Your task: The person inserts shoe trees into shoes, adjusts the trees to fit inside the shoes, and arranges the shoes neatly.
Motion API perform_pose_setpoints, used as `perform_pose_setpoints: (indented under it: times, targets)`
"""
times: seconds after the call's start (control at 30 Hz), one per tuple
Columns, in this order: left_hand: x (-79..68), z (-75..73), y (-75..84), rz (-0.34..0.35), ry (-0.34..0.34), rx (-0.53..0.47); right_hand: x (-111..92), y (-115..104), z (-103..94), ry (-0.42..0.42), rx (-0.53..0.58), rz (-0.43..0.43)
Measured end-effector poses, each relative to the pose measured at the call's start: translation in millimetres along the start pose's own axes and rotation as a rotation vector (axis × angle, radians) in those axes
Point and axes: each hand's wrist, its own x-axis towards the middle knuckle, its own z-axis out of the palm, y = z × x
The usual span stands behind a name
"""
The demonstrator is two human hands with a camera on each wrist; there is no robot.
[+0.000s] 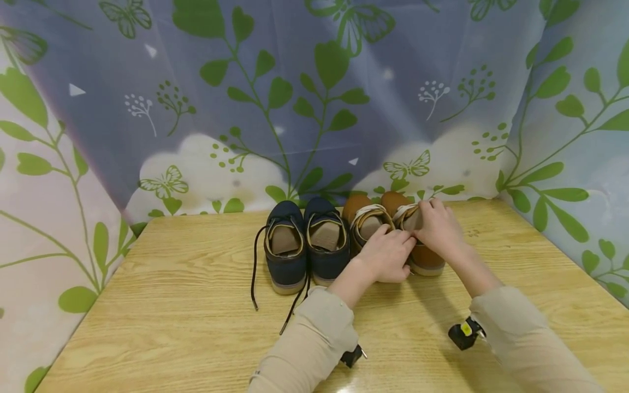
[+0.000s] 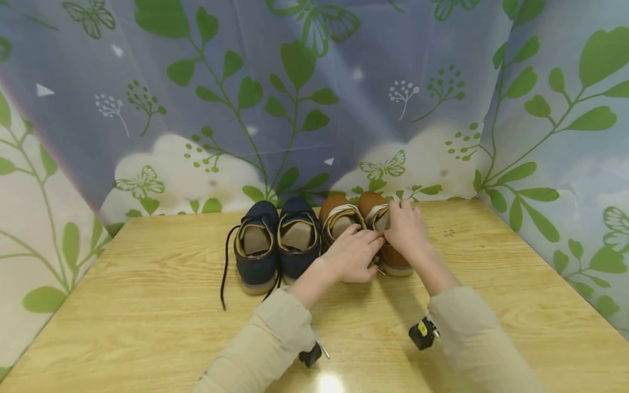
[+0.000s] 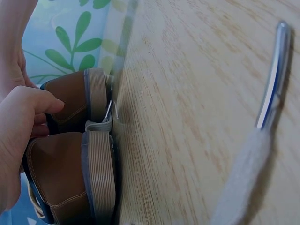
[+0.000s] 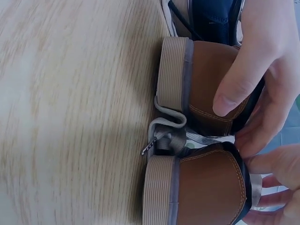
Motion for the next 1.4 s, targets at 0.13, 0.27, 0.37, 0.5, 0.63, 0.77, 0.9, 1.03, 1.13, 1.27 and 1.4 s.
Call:
perform_pose_setpoints:
  times: [0.13, 0.27, 0.37, 0.5, 0.63, 0.77, 0.9, 1.03, 1.13, 1.27, 1.4]
  targets:
    - [0.6, -0.5, 0.6, -0.003, -0.001, -0.002, 0, 1, -0.8, 0.004, -0.001, -0.007]
    - [1.1, -1.0, 1.8, -0.001, -0.012, -0.013, -2, 3, -3.5, -0.02, 0.032, 0.03]
    - [1.3, -0.9, 2.2, -0.005, -0.014, -0.016, -2, 3, -5.6, -0.037, 0.064, 0.071]
    - [1.3, -0.8, 2.4, -0.008, -0.004, -0.011, -2, 4, -7.2, -0.04, 0.073, 0.105]
    - [1.3, -1.1, 2.8, -0.008, -0.001, -0.001, -3, 5, -6.9, -0.027, 0.061, 0.114]
    - [1.5, -1.4, 3.2, -0.012, -0.009, 0.002, -3, 6, -5.2, -0.02, 0.047, 0.105]
    - [1.3, -1.8, 2.6, -0.014, -0.023, -0.006, -2, 6, -3.5, -0.019, 0.051, 0.101]
    - [1.1, -1.3, 1.6, -0.012, -0.025, -0.018, -2, 4, -1.8, -0.006, 0.048, 0.093]
    - [1.0, -0.7, 1.2, -0.012, -0.022, -0.022, -2, 4, 0.1, 0.015, 0.042, 0.088]
    - [1.0, -0.2, 0.6, -0.011, -0.016, -0.023, -2, 4, 2.5, 0.021, 0.053, 0.091]
    - [0.9, -0.4, 0.4, -0.006, -0.015, -0.021, -1, 4, 4.4, 0.021, 0.056, 0.099]
